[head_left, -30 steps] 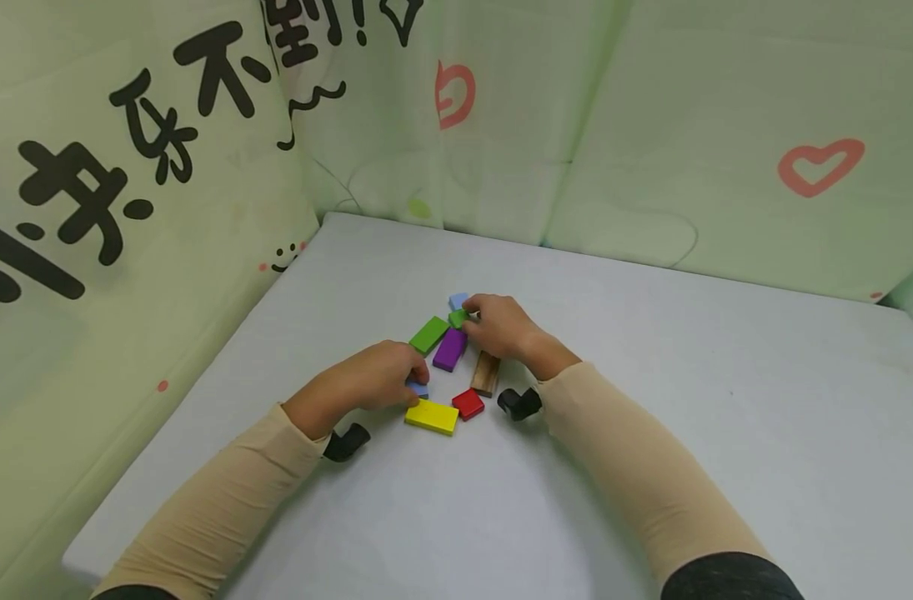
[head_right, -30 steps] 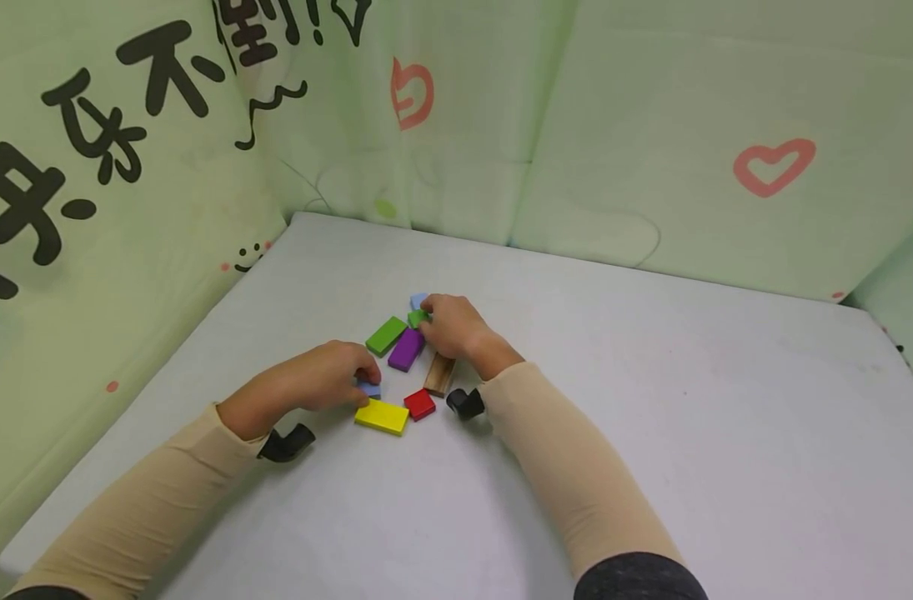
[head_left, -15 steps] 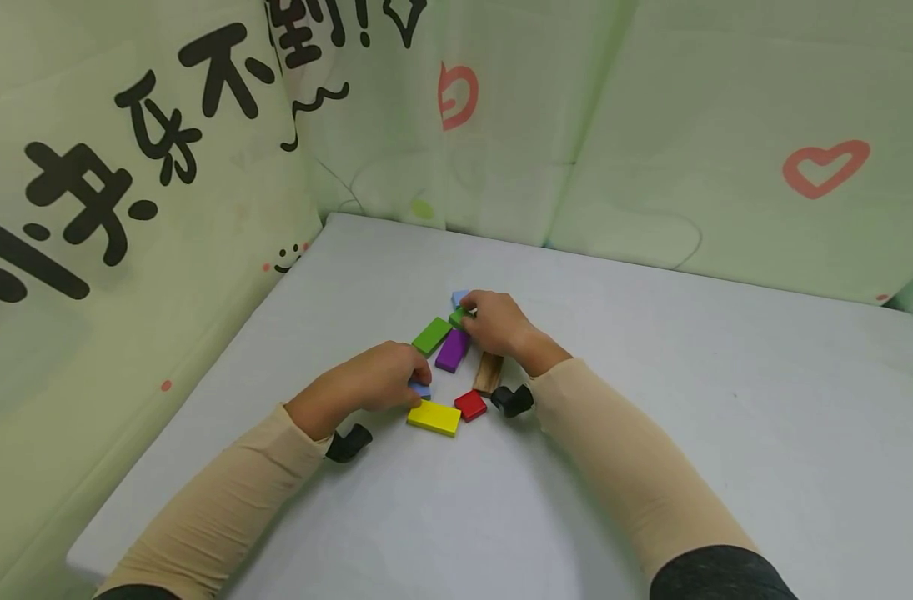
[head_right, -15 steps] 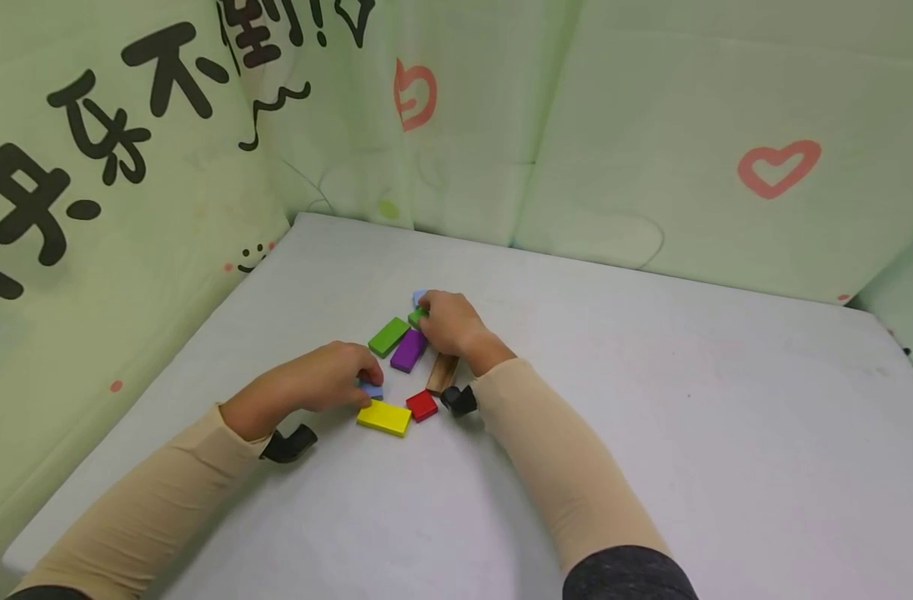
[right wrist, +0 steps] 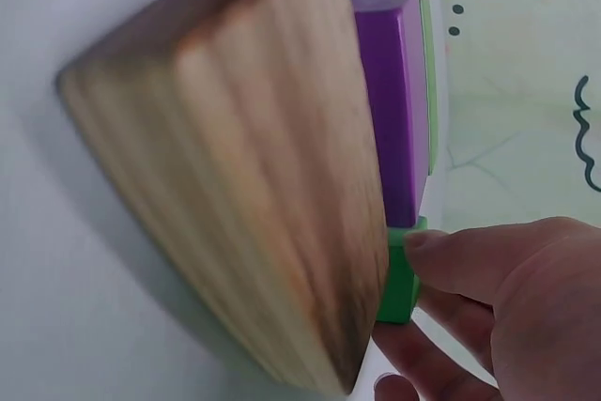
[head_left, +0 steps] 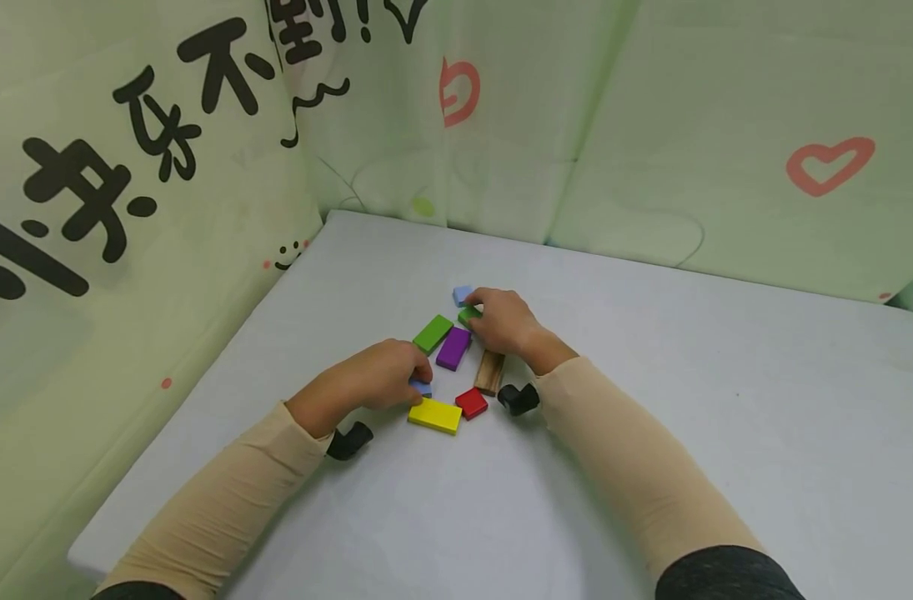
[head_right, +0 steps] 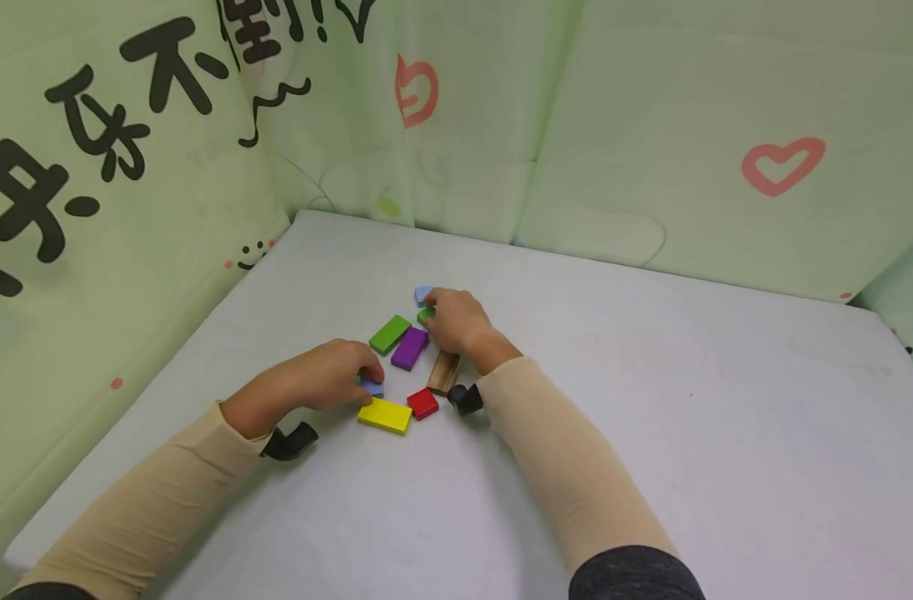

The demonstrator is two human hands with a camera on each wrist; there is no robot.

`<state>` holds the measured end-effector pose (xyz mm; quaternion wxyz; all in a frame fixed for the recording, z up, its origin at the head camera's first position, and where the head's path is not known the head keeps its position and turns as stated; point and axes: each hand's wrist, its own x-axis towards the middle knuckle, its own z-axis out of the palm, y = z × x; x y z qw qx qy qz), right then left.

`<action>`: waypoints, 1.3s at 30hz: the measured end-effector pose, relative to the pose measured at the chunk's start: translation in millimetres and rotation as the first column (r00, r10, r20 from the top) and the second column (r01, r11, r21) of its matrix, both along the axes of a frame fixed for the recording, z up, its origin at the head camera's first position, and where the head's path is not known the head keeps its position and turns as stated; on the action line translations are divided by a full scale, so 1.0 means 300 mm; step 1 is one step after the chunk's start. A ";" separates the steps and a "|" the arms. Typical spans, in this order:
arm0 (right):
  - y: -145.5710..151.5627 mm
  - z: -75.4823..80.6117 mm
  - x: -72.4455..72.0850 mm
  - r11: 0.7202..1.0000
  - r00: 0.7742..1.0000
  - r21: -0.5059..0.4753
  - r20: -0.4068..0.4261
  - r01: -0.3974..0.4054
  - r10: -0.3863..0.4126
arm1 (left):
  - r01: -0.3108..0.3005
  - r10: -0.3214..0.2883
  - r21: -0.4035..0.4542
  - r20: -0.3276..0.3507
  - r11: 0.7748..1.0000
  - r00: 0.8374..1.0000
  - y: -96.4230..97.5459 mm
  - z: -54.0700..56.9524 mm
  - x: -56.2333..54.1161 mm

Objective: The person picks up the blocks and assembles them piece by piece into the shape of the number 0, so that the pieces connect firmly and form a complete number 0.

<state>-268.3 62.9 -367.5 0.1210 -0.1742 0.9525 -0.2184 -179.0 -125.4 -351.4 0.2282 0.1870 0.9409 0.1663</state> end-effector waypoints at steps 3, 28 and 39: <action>0.010 0.003 -0.001 1.000 1.000 0.006 0.002 -0.016 0.016 | -0.007 0.007 -0.003 0.003 1.000 1.000 0.002 0.002 0.001; 0.061 0.005 0.020 0.998 0.998 -0.004 -0.002 -0.056 0.056 | -0.016 0.016 -0.009 0.006 1.000 1.000 0.006 -0.001 0.003; 0.067 0.003 0.023 0.999 0.999 -0.019 -0.002 -0.046 0.045 | -0.017 0.017 -0.003 0.000 1.000 1.000 0.007 -0.001 0.004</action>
